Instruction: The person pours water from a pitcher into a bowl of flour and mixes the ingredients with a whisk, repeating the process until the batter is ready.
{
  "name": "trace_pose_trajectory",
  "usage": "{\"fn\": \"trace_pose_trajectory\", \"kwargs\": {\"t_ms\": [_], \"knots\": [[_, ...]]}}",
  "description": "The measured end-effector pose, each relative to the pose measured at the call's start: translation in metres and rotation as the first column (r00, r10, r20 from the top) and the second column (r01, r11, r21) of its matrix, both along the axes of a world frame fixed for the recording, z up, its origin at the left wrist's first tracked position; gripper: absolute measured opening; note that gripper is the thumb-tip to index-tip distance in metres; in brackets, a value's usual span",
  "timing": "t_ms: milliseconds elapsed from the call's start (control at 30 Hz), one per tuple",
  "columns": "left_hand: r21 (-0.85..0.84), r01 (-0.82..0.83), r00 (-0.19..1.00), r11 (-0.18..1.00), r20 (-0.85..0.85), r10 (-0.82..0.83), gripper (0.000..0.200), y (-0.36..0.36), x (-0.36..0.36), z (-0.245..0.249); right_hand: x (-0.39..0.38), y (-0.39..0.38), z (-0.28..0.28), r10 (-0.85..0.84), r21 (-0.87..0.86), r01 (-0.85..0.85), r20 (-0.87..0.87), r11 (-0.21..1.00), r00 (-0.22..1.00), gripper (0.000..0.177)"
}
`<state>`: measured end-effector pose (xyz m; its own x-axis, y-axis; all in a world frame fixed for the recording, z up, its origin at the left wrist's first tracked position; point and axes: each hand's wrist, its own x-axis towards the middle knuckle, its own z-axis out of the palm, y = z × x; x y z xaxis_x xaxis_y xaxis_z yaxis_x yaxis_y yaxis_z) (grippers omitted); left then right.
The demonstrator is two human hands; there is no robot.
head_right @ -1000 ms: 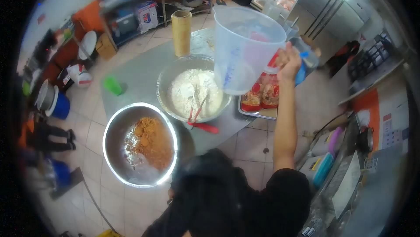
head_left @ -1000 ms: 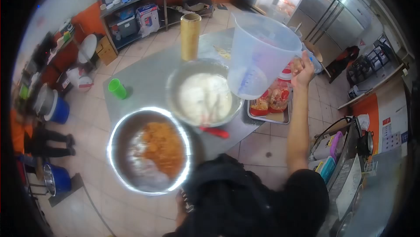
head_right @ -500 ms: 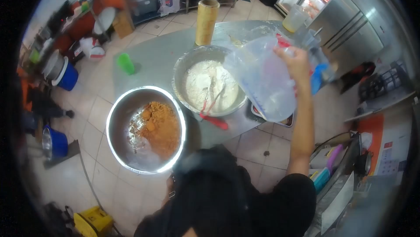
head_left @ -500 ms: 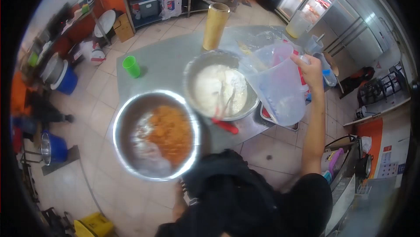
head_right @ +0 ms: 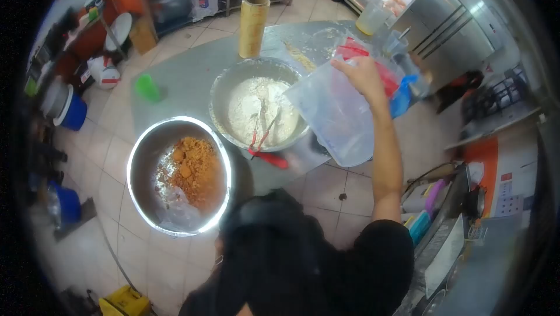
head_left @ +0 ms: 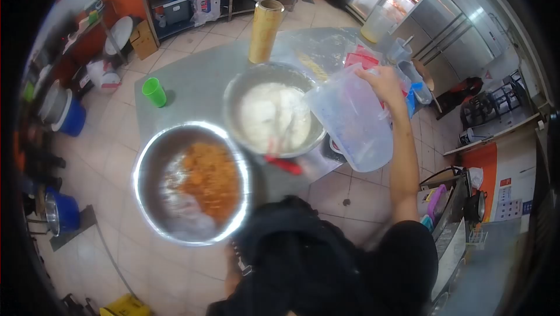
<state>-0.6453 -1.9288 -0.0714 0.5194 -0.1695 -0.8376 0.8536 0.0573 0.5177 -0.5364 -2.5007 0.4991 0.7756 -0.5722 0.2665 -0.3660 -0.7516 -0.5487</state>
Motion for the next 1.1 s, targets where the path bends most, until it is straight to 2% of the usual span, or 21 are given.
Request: {"fn": "trace_pose_trajectory", "kwargs": {"t_ms": [33, 67, 133, 167, 333, 367, 433, 533, 733, 833, 933, 967, 1033, 1100], "knots": [[-0.086, -0.11, 0.989, 0.99, -0.111, 0.1, 0.03, 0.0, 0.0, 0.001, 0.001, 0.0, -0.001, 0.0, 0.002, 0.0, -0.002, 1.0, 1.0, 0.042], [-0.084, -0.112, 0.988, 0.99, -0.113, 0.102, 0.03, 0.001, -0.001, 0.001, 0.004, 0.0, -0.002, 0.008, -0.017, -0.008, -0.004, 1.0, 1.0, 0.042], [0.014, 0.051, 0.988, 0.999, 0.147, -0.053, 0.031, 0.0, -0.003, 0.005, 0.008, -0.001, -0.005, 0.023, -0.035, -0.023, -0.01, 0.999, 1.0, 0.042], [0.015, 0.045, 0.988, 0.999, 0.145, -0.046, 0.031, 0.0, -0.002, 0.009, 0.008, -0.002, -0.009, 0.015, -0.005, -0.015, 0.012, 1.0, 1.0, 0.042], [-0.021, -0.057, 0.994, 0.998, -0.09, 0.055, 0.033, -0.002, 0.004, 0.022, 0.011, -0.01, -0.017, 0.012, 0.019, -0.012, 0.028, 1.0, 1.0, 0.041], [-0.022, -0.059, 0.994, 0.998, -0.091, 0.057, 0.033, 0.002, -0.003, 0.006, 0.011, -0.01, -0.015, -0.001, -0.015, 0.0, -0.026, 1.0, 1.0, 0.041], [-0.208, -0.206, 0.974, 0.956, -0.139, 0.179, 0.029, 0.014, -0.02, -0.046, 0.011, -0.009, -0.014, -0.012, -0.051, 0.008, -0.082, 0.999, 0.997, 0.041], [-0.187, -0.133, 0.99, 0.973, -0.063, 0.123, 0.028, 0.015, -0.02, -0.05, 0.009, -0.007, -0.013, 0.029, -0.053, -0.031, -0.036, 0.998, 0.999, 0.042], [-0.184, -0.08, 0.997, 0.98, 0.001, 0.082, 0.027, 0.013, -0.02, -0.048, 0.002, 0.004, -0.002, -0.073, -0.059, 0.064, -0.16, 0.996, 0.984, 0.043], [-0.214, -0.087, 0.995, 0.973, 0.036, 0.097, 0.026, 0.014, -0.023, -0.058, -0.001, 0.004, -0.006, -0.04, -0.078, 0.032, -0.1, 0.996, 0.994, 0.042], [-0.309, -0.094, 0.987, 0.946, 0.094, 0.129, 0.026, 0.013, -0.021, -0.062, -0.002, 0.014, 0.002, -0.106, 0.017, 0.112, -0.208, 0.994, 0.972, 0.044], [-0.31, -0.095, 0.987, 0.946, 0.092, 0.13, 0.026, 0.016, -0.021, -0.062, -0.004, 0.012, -0.001, -0.083, 0.006, 0.085, -0.187, 0.996, 0.979, 0.043], [-0.052, -0.008, 0.998, 0.999, 0.07, 0.012, 0.024, 0.009, -0.008, -0.012, -0.006, 0.012, 0.001, -0.06, -0.006, 0.059, -0.168, 0.998, 0.984, 0.043], [-0.05, -0.003, 0.999, 0.999, 0.044, 0.005, 0.024, 0.01, -0.009, -0.018, -0.008, 0.015, 0.008, -0.153, 0.05, 0.174, -0.274, 0.984, 0.949, 0.044]]}}
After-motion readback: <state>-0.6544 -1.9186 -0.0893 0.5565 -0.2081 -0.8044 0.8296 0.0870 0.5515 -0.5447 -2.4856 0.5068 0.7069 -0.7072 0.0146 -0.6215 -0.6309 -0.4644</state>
